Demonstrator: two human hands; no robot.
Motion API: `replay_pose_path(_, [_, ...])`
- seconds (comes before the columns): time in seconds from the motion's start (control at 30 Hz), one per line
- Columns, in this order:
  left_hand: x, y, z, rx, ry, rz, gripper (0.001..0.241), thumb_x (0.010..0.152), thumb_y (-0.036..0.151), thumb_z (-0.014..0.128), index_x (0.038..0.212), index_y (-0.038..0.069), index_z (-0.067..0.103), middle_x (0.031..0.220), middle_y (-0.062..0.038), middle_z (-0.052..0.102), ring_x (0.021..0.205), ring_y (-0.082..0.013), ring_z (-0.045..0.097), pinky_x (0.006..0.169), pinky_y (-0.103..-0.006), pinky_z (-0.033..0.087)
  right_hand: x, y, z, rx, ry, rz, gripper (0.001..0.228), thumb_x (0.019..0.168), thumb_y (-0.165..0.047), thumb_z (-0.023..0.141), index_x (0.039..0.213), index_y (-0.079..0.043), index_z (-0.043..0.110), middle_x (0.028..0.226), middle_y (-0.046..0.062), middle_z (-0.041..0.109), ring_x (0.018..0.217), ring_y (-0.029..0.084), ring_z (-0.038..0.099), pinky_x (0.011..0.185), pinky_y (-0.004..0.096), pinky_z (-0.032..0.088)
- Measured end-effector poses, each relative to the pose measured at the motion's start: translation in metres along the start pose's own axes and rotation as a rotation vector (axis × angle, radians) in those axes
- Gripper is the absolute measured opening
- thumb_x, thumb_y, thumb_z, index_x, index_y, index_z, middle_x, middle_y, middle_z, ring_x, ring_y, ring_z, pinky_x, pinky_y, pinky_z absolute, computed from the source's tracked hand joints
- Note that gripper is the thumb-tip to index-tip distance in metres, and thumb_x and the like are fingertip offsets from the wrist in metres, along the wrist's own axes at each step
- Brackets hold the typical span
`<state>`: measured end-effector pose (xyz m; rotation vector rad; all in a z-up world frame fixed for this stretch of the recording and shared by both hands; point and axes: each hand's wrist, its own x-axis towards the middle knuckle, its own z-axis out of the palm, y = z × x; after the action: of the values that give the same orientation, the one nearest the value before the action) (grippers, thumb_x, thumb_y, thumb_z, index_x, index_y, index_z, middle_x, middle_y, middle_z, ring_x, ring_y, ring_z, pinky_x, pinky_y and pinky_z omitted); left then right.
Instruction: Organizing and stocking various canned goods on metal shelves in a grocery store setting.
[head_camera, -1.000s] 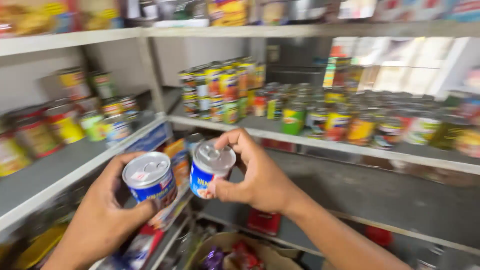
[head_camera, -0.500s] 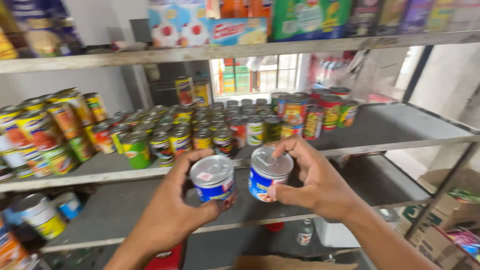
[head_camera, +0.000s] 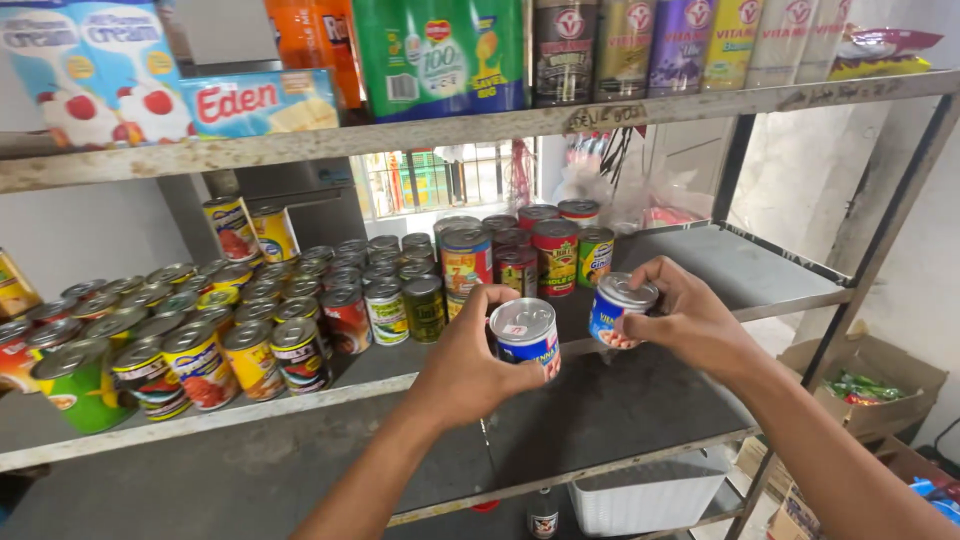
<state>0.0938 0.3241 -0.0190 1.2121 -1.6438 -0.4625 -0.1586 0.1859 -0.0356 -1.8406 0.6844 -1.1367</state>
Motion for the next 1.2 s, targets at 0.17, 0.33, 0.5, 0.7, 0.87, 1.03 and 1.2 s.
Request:
replay_pose_path(0.17, [0.031, -0.019, 0.015, 0.026, 0.005, -0.045, 0.079, 0.059, 0.029, 0.086, 0.127, 0.005, 0.053, 0.116, -0.01, 0.071, 0.107, -0.0184, 0.07, 0.095, -0.0319, 0.054, 0.039, 0.054, -0.031, -0.127, 0.073, 0.073, 0.042, 0.074, 0.0, 0.079, 0.11, 0.0, 0.057, 0.097, 0.008, 0.067, 0.085, 0.014, 0.066, 0.074, 0.03, 0.054])
replay_pose_path(0.33, [0.052, -0.025, 0.024, 0.122, 0.033, -0.055, 0.082, 0.057, 0.029, 0.087, 0.128, 0.005, 0.053, 0.12, -0.013, 0.07, 0.111, -0.0218, 0.07, 0.096, -0.0336, 0.053, 0.069, 0.082, -0.04, -0.179, 0.094, 0.102, 0.041, 0.073, 0.0, 0.078, 0.109, 0.001, 0.058, 0.092, 0.011, 0.071, 0.077, 0.016, 0.07, 0.068, 0.031, 0.057])
replay_pose_path(0.5, [0.069, -0.034, 0.034, 0.161, 0.024, -0.039, 0.087, 0.058, 0.031, 0.087, 0.134, 0.007, 0.052, 0.123, -0.016, 0.07, 0.112, -0.0257, 0.071, 0.095, -0.0363, 0.055, 0.093, 0.1, -0.033, -0.166, -0.003, 0.119, 0.039, 0.074, -0.001, 0.076, 0.108, 0.001, 0.057, 0.083, 0.015, 0.075, 0.072, 0.018, 0.075, 0.064, 0.031, 0.061])
replay_pose_path(0.7, [0.086, -0.034, 0.044, 0.264, 0.012, -0.015, 0.081, 0.06, 0.032, 0.087, 0.13, 0.006, 0.054, 0.118, -0.016, 0.073, 0.109, -0.0271, 0.073, 0.094, -0.037, 0.055, 0.114, 0.134, -0.033, -0.33, 0.015, 0.014, 0.04, 0.071, 0.0, 0.08, 0.106, -0.001, 0.061, 0.088, 0.011, 0.068, 0.076, 0.017, 0.067, 0.067, 0.031, 0.055])
replay_pose_path(0.87, [0.106, -0.051, 0.056, 0.253, -0.016, 0.045, 0.077, 0.058, 0.026, 0.087, 0.124, 0.004, 0.055, 0.116, -0.015, 0.072, 0.105, -0.0275, 0.074, 0.09, -0.0373, 0.057, 0.112, 0.135, -0.029, -0.405, 0.075, -0.058, 0.039, 0.073, 0.001, 0.082, 0.107, -0.002, 0.062, 0.096, 0.008, 0.062, 0.082, 0.016, 0.061, 0.07, 0.031, 0.052])
replay_pose_path(1.03, [0.122, -0.052, 0.067, 0.39, -0.076, 0.018, 0.08, 0.055, 0.025, 0.087, 0.125, 0.005, 0.055, 0.119, -0.015, 0.069, 0.112, -0.0332, 0.068, 0.094, -0.0425, 0.053, 0.106, 0.132, -0.026, -0.096, 0.027, 0.0, 0.04, 0.075, 0.002, 0.074, 0.111, -0.004, 0.057, 0.098, 0.006, 0.067, 0.087, 0.011, 0.068, 0.073, 0.028, 0.057])
replay_pose_path(1.2, [0.128, -0.052, 0.085, 0.684, -0.067, 0.053, 0.078, 0.053, 0.025, 0.088, 0.123, 0.012, 0.057, 0.128, -0.007, 0.065, 0.127, -0.036, 0.045, 0.103, -0.0504, 0.03, 0.106, 0.137, -0.028, -0.2, 0.062, -0.061, 0.043, 0.073, 0.001, 0.078, 0.112, -0.003, 0.059, 0.103, 0.006, 0.068, 0.091, 0.011, 0.067, 0.081, 0.028, 0.055])
